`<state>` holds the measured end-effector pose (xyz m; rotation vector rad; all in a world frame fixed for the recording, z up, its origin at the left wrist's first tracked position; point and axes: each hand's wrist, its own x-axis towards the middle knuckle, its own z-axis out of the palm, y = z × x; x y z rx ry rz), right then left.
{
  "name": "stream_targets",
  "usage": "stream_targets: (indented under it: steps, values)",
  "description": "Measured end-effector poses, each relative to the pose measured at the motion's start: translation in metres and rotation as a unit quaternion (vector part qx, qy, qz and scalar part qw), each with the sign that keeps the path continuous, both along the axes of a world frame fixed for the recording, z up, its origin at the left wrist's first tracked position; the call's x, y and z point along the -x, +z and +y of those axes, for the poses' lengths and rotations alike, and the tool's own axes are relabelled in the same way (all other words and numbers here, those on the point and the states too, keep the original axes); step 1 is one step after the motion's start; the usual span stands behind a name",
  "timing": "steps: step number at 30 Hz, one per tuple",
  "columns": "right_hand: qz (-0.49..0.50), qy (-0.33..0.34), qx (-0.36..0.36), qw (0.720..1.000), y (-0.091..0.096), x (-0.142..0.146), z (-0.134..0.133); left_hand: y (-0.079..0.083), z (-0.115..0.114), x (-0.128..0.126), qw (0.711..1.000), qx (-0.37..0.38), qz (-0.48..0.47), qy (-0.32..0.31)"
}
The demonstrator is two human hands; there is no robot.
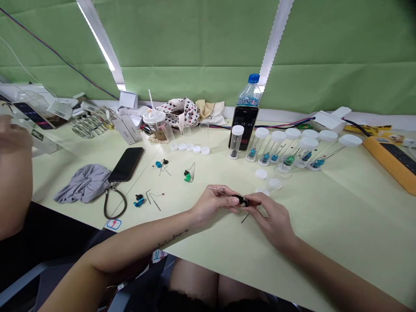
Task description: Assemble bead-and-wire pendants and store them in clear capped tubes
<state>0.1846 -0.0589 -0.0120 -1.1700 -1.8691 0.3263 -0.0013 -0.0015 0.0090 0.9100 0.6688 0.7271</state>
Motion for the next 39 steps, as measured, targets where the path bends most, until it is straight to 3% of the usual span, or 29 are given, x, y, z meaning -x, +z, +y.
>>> stream_targets:
  steps: [7,21,39]
  values:
    - [-0.014,-0.015,0.038,0.999,0.003,-0.0008,-0.0018,-0.0034,0.0004,0.0001,1.0,-0.017,-0.004,-0.014]
    - [-0.016,0.0,0.022,1.0,0.0051,-0.0014,-0.0013,-0.0025,-0.0003,-0.0007,1.0,-0.023,0.0,-0.014]
    - [-0.02,0.015,0.065,0.998,0.0079,-0.0017,-0.0003,-0.0028,-0.0008,-0.0006,0.999,-0.024,0.016,-0.024]
